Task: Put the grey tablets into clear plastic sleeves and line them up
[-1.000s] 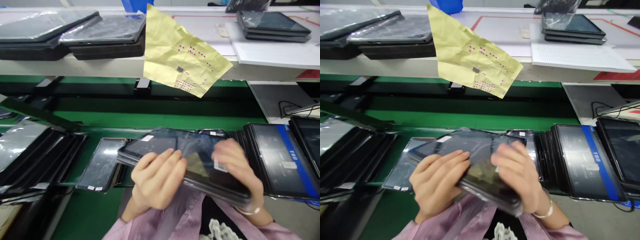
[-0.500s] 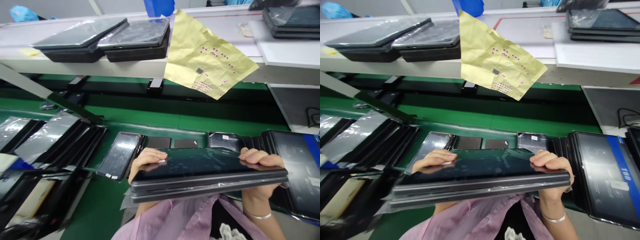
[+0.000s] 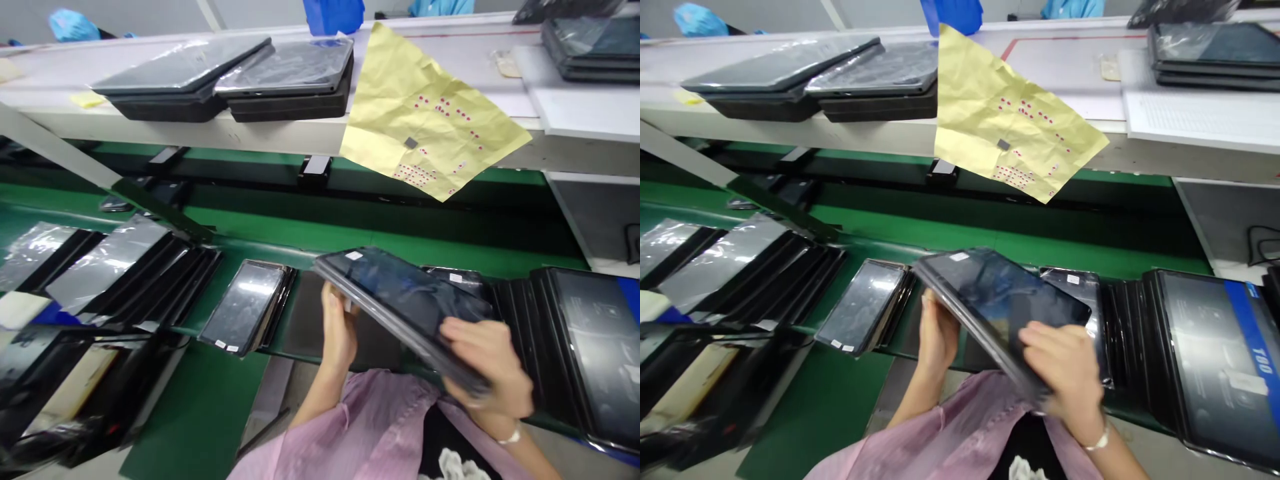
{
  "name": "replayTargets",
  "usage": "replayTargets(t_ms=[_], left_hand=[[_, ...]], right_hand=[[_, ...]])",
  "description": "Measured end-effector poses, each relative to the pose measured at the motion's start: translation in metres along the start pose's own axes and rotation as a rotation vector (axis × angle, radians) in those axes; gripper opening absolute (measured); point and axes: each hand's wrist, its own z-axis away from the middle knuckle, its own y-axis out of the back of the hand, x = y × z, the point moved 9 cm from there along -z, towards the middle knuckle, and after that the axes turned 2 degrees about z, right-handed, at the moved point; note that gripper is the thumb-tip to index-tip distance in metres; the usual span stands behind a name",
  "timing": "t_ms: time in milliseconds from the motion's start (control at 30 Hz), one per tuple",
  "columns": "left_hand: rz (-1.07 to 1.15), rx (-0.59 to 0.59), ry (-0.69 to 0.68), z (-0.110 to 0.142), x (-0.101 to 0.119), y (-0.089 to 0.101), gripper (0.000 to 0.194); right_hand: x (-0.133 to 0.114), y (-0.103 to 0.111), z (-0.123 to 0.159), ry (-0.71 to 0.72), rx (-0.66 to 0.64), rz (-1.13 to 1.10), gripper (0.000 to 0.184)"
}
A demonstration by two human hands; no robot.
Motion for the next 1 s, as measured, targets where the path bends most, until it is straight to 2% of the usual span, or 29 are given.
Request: replayTargets(t_ms=[33,67,100,133,167,200,233,267,300,333,367,400,467,533,600,667,800,900,1000], left_hand=[[0.098,-0.051,0.187,0.003,-0.024,-0.007,0.059],[0.167,-0.075,0.317,0.007,-0.042,-0.011,0.057],[0.195,-0.072,0.392,0.008,-0.054,-0.009,0.053],[0.187,-0.059,0.431,0.006,-0.064,-0.003,0.048],[0.166,-0.036,0.439,0.002,-0.070,0.007,0.046],[0.138,-0.020,0.438,-0.003,-0.075,0.019,0.045],[0.107,-0.009,0.432,-0.008,-0.078,0.033,0.045],[0.077,0.000,0.425,-0.013,-0.081,0.047,0.046],[0.050,0.004,0.425,-0.017,-0.082,0.061,0.048],[0.025,0.006,0.427,-0.019,-0.083,0.075,0.050],[-0.004,0.005,0.431,-0.022,-0.083,0.087,0.052],[-0.036,0.002,0.435,-0.024,-0.083,0.098,0.054],[-0.099,-0.007,0.437,-0.028,-0.081,0.115,0.057],[-0.166,-0.018,0.443,-0.036,-0.081,0.130,0.059],[-0.238,-0.037,0.456,-0.046,-0.083,0.144,0.059],[-0.317,-0.058,0.465,-0.059,-0.085,0.160,0.059],[-0.499,-0.091,0.467,-0.090,-0.088,0.198,0.066],[-0.684,-0.105,0.456,-0.112,-0.096,0.219,0.074],[-0.936,-0.029,0.372,-0.123,-0.104,0.232,0.068]], right_hand=[[-0.018,-0.022,0.007,0.162,-0.134,0.130,0.012],[-0.033,-0.041,0.019,0.323,-0.210,0.255,0.014],[-0.043,-0.054,0.032,0.434,-0.222,0.350,0.017],[-0.043,-0.065,0.042,0.453,-0.237,0.384,0.019],[-0.036,-0.077,0.053,0.426,-0.310,0.351,0.018],[-0.021,-0.089,0.063,0.314,-0.411,0.272,0.015],[0.002,-0.097,0.073,0.115,-0.498,0.149,0.015],[0.033,-0.103,0.084,-0.152,-0.545,0.015,0.023],[0.065,-0.105,0.098,-0.445,-0.535,-0.102,0.036],[0.097,-0.106,0.116,-0.742,-0.472,-0.194,0.050],[0.120,-0.107,0.131,-0.949,-0.404,-0.242,0.059],[0.135,-0.113,0.144,-1.083,-0.366,-0.286,0.062],[0.146,-0.136,0.161,-1.190,-0.385,-0.395,0.057],[0.145,-0.158,0.175,-1.263,-0.399,-0.513,0.050],[0.143,-0.168,0.190,-1.320,-0.364,-0.553,0.044],[0.146,-0.165,0.207,-1.370,-0.302,-0.518,0.037],[0.167,-0.145,0.243,-1.464,-0.203,-0.320,0.026],[0.182,-0.136,0.265,-1.533,-0.205,-0.142,0.023],[0.189,-0.131,0.275,-1.567,-0.237,0.008,0.023]])
